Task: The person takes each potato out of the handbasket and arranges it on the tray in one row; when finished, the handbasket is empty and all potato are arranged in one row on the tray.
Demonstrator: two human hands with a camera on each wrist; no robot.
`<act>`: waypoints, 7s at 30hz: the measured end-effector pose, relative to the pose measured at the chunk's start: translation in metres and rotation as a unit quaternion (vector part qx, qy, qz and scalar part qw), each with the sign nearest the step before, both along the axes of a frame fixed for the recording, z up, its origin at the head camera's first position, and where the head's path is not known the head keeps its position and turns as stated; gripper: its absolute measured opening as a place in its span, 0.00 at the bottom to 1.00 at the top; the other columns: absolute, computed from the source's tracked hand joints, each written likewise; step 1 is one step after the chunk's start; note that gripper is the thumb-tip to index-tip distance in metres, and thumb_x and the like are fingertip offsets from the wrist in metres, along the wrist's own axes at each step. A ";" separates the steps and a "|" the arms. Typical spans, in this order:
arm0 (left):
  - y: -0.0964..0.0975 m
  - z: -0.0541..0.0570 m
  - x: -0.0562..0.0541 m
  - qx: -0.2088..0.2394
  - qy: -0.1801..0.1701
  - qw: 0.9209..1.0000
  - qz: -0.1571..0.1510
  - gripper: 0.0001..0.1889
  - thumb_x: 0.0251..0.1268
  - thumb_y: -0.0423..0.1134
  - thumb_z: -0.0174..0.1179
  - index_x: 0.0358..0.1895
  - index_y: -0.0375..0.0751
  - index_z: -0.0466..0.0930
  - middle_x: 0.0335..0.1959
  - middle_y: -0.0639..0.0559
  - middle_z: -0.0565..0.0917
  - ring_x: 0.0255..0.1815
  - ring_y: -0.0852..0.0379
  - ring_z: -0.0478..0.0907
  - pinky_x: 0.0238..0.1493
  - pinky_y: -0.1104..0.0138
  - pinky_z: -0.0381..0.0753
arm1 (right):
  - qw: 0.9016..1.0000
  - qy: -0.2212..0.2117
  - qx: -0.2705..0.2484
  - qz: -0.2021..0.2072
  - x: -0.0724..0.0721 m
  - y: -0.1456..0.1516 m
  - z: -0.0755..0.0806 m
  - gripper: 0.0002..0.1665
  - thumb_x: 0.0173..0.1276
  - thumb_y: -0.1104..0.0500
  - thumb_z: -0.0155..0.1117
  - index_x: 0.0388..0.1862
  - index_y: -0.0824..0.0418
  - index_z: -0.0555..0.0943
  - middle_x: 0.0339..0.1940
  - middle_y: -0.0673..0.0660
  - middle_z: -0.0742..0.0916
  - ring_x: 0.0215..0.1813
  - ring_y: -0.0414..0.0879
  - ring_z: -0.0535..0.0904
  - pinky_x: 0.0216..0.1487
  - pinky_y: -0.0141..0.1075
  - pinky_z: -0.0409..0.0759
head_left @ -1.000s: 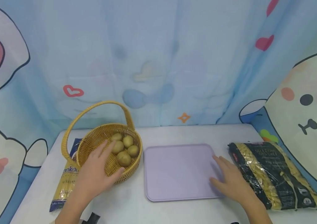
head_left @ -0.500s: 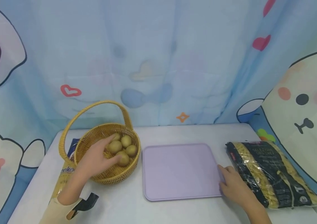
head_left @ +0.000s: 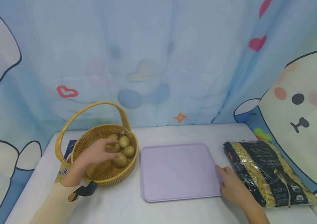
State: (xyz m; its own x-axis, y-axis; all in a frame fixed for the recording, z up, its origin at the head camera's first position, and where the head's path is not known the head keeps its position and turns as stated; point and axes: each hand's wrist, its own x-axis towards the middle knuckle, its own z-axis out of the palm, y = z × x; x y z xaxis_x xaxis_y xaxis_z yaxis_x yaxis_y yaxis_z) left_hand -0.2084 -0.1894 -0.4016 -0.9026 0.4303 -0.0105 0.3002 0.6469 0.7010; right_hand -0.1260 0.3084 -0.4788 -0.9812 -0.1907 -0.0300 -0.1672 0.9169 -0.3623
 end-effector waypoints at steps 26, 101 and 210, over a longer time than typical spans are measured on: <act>0.016 -0.001 -0.025 -0.114 -0.076 0.987 -0.088 0.18 0.49 0.29 0.67 0.47 0.38 0.83 0.43 0.50 0.81 0.40 0.53 0.73 0.42 0.62 0.75 | 0.999 -0.030 0.006 -0.029 0.002 -0.004 0.000 0.36 0.61 0.73 0.58 0.69 0.75 0.63 0.54 0.67 0.76 0.57 0.62 0.75 0.56 0.55 0.74; 0.113 0.027 0.035 0.154 0.043 0.982 0.101 0.19 0.56 0.37 0.71 0.51 0.43 0.79 0.42 0.50 0.77 0.29 0.55 0.74 0.30 0.63 0.77 | 0.998 0.028 0.024 -0.046 0.010 -0.012 -0.006 0.31 0.67 0.72 0.51 0.69 0.77 0.62 0.57 0.71 0.74 0.57 0.65 0.75 0.56 0.56 0.73; 0.001 0.003 -0.036 -0.049 -0.028 0.997 0.045 0.25 0.58 0.31 0.59 0.61 0.27 0.74 0.59 0.32 0.76 0.58 0.37 0.72 0.52 0.49 0.75 | 0.997 0.072 0.009 -0.020 0.010 -0.010 -0.012 0.30 0.67 0.73 0.49 0.69 0.77 0.62 0.53 0.70 0.75 0.54 0.64 0.76 0.56 0.57 0.73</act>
State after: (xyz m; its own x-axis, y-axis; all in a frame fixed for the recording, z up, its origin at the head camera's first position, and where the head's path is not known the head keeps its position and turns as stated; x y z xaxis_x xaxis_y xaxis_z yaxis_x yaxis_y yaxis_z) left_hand -0.2446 -0.1887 -0.3985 -0.9345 0.3416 -0.1004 0.1991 0.7351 0.6480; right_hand -0.1165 0.2988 -0.4912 -0.9824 -0.1525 0.1082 -0.1797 0.9297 -0.3216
